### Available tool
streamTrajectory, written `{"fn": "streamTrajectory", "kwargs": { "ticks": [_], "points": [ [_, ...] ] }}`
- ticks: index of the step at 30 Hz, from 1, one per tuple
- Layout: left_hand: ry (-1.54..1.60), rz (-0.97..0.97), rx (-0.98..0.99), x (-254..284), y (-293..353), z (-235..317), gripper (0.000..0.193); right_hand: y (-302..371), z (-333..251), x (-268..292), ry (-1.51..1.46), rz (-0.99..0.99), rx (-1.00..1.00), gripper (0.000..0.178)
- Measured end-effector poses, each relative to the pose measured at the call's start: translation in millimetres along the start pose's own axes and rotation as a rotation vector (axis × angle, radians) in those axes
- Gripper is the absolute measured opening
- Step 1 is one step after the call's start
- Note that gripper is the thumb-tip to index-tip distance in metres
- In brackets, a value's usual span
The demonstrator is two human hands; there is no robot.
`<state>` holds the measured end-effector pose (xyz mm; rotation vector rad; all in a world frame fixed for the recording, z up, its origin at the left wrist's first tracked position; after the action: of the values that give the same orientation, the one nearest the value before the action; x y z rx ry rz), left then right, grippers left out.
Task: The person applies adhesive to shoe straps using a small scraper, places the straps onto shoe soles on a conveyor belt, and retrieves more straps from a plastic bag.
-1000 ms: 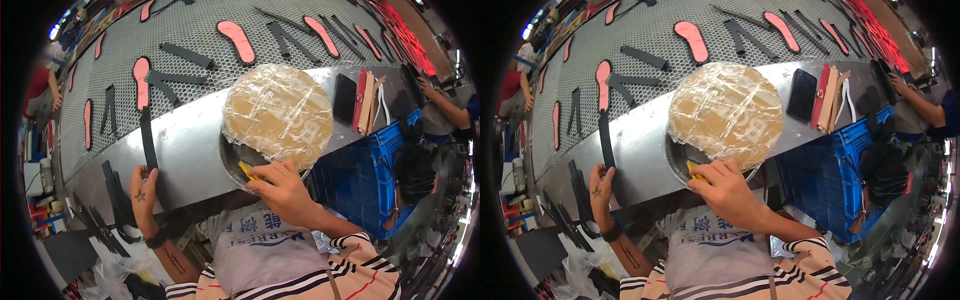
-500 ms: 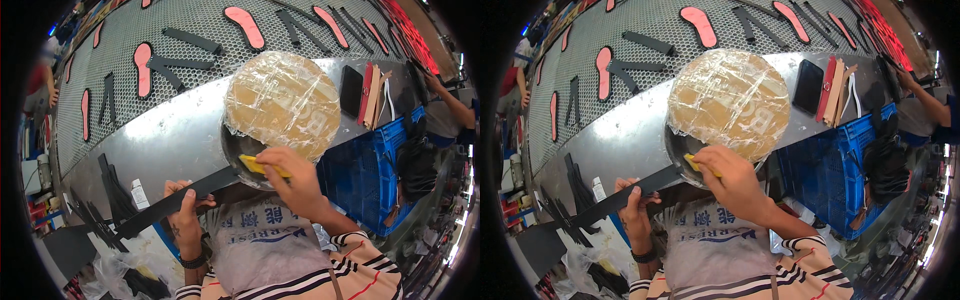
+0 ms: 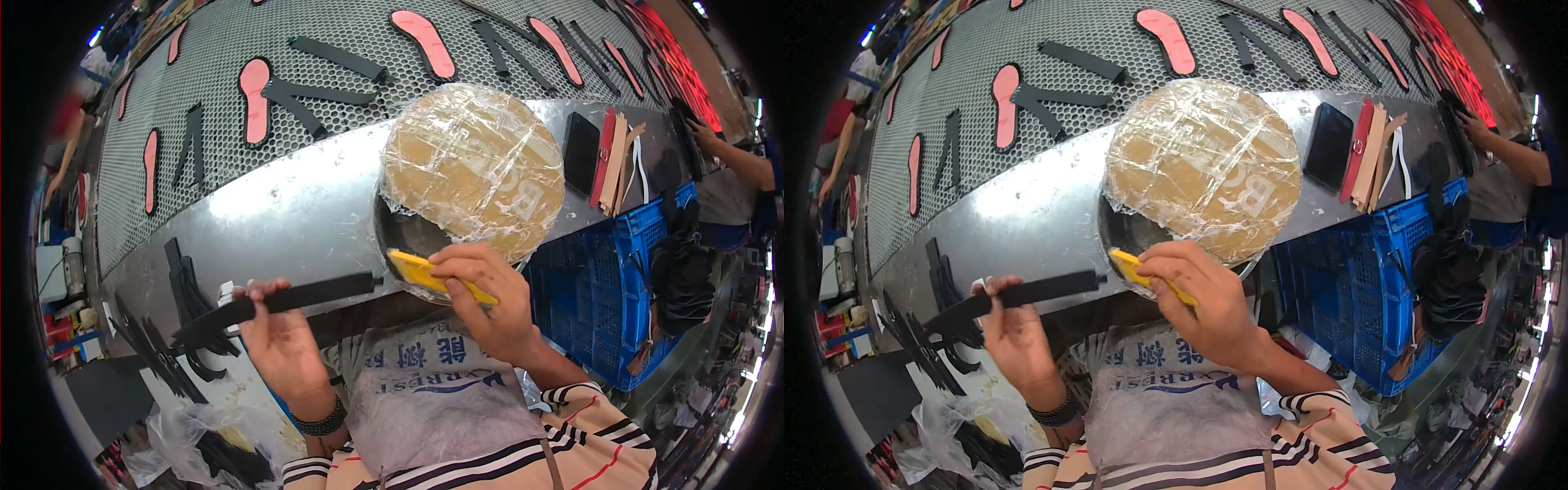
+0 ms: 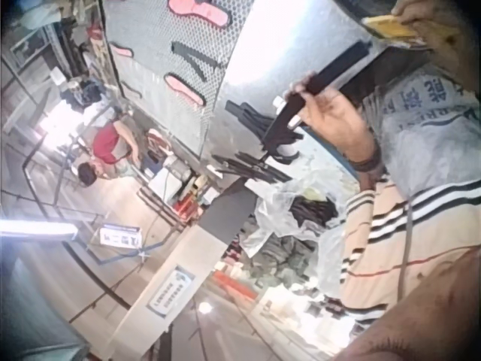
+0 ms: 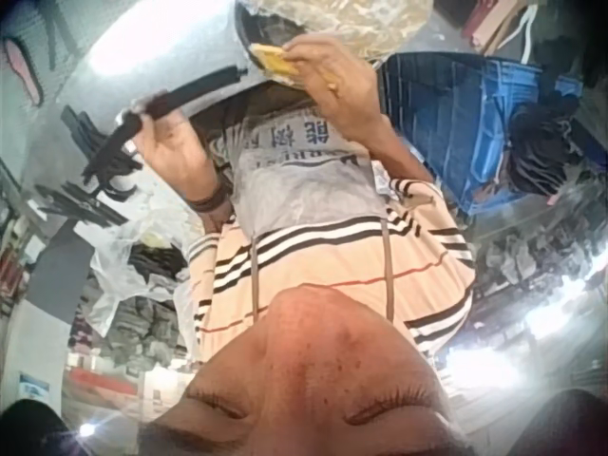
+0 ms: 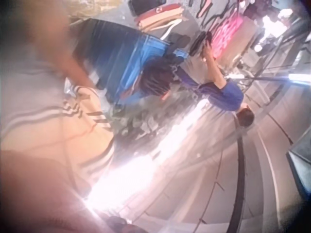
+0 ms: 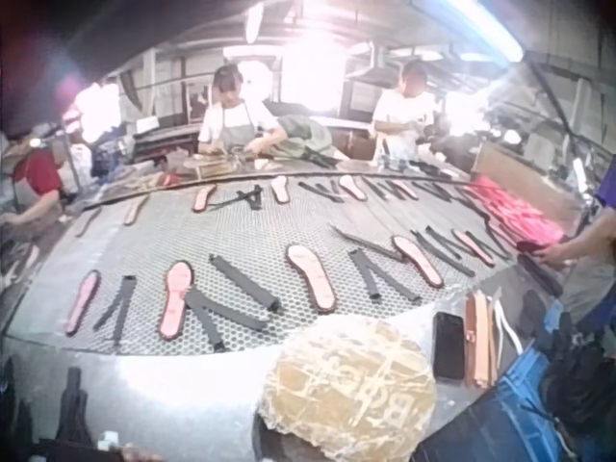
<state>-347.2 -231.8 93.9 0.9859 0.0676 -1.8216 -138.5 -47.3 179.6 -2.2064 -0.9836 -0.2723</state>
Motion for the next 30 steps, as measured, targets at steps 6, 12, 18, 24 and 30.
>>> {"fn": "streamTrajectory", "kwargs": {
  "ticks": [6, 12, 18, 24, 30],
  "points": [
    [-0.273, -0.495, 0.125, -52.2, 8.2, 23.6, 0.025, -9.9, -2.3, 2.8, 0.245, -0.072, 0.112, 0.024],
    [-1.426, -0.323, 0.432, -36.0, 21.5, -38.6, 0.041, -17.4, -5.1, 3.7, 0.155, -0.102, 0.14, 0.024],
    [-1.72, -0.283, 0.253, -41.9, 19.5, -39.0, 0.04, -9.9, -9.2, 31.5, 0.019, 0.11, -0.1, 0.015],
    [-1.732, -0.252, 0.19, -40.0, 17.3, -35.0, 0.039, -13.9, -2.4, -5.8, -0.069, -0.106, -0.023, 0.016],
    [-1.74, -0.252, 0.272, -30.5, 13.7, -28.1, 0.039, -20.6, -1.7, -22.2, -0.112, -0.114, -0.017, 0.016]
  ]
}}
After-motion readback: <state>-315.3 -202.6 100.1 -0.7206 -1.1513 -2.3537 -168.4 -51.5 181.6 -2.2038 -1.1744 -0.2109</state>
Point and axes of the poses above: each hand's wrist, its own y-axis away from the middle knuckle, its own x-axis out of the back of the hand, z = x × y, the point moved 10 cm from there along -y, towards the middle knuckle, and after that the axes turned 14 degrees about x, right-handed, at the moved point
